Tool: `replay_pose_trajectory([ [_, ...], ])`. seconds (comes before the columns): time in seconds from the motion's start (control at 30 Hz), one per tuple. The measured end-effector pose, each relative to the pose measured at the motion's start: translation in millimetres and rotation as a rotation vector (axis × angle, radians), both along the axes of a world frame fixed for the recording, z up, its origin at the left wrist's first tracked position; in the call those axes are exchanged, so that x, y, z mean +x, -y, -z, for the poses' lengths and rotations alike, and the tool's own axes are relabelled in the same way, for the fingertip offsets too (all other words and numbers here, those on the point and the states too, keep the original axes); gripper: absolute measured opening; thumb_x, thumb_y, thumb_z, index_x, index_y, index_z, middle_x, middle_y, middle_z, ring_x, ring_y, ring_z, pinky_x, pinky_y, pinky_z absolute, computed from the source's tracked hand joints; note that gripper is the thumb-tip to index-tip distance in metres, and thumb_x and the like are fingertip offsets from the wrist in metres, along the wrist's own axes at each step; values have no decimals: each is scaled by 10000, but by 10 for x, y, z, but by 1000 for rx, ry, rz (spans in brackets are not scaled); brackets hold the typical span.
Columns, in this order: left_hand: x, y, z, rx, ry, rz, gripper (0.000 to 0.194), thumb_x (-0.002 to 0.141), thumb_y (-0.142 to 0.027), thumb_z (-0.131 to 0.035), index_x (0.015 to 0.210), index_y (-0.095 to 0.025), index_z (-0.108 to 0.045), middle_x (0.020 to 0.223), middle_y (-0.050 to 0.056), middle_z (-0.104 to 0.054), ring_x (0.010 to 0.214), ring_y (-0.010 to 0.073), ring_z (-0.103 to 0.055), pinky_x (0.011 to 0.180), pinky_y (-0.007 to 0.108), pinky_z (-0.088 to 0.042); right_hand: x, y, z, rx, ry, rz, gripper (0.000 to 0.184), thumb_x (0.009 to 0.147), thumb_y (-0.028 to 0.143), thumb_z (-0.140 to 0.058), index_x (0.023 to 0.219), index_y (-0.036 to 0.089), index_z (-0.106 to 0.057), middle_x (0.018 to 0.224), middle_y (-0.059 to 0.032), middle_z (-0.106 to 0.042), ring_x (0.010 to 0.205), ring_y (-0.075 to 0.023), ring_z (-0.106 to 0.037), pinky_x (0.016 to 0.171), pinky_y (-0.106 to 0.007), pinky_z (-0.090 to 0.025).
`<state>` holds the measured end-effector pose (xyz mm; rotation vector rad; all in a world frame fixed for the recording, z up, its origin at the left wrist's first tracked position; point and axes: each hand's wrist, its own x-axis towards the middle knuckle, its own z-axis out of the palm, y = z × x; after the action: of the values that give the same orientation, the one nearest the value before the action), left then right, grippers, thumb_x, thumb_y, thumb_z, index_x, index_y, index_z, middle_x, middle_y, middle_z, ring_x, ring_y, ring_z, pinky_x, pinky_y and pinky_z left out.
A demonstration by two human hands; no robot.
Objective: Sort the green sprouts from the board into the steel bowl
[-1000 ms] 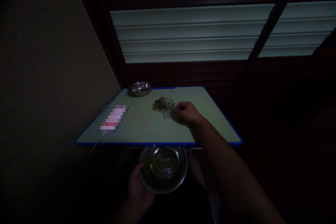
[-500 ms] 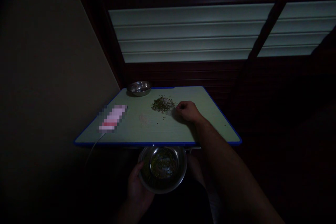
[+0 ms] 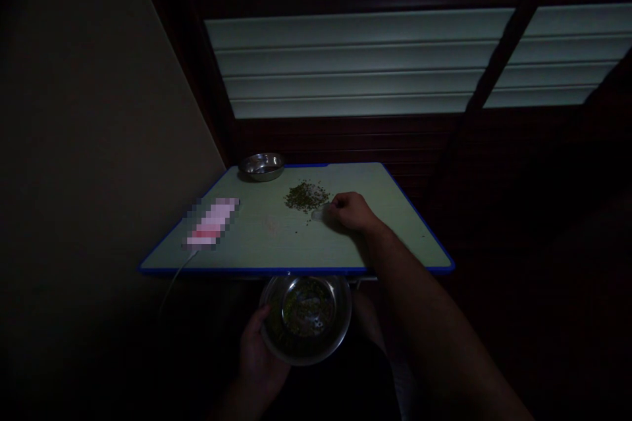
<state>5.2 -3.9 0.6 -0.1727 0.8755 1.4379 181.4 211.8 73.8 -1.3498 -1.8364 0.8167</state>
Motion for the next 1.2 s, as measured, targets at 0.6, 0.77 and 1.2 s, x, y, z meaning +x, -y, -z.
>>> replay_pose_trajectory([
  [0.6, 3, -3, -25, -14, 0, -14, 192, 789, -247, -583, 858, -145, -730, 854, 100, -760, 830, 247, -696, 835, 395, -516, -32, 34, -18, -49, -77, -67, 214, 602, 351, -651, 640, 147, -594, 549, 23, -528, 507, -90, -425, 489, -230, -331],
  [0.77, 8, -5, -12, 4, -14, 8, 195, 777, -267, -596, 853, -147, -731, 864, 104, -762, 828, 255, -694, 824, 412, -520, -36, 34, -2, -60, -85, -117, 224, 594, 354, -661, 639, 143, -604, 565, 7, -549, 523, -101, -443, 494, -237, -335],
  [1.2, 12, -9, -22, -6, -30, -7, 179, 774, -248, -589, 835, -153, -728, 834, 86, -766, 798, 232, -695, 796, 379, -525, -94, 65, -8, -12, -87, -149, 236, 603, 373, -670, 612, 150, -593, 587, 4, -559, 554, -108, -463, 547, -250, -370],
])
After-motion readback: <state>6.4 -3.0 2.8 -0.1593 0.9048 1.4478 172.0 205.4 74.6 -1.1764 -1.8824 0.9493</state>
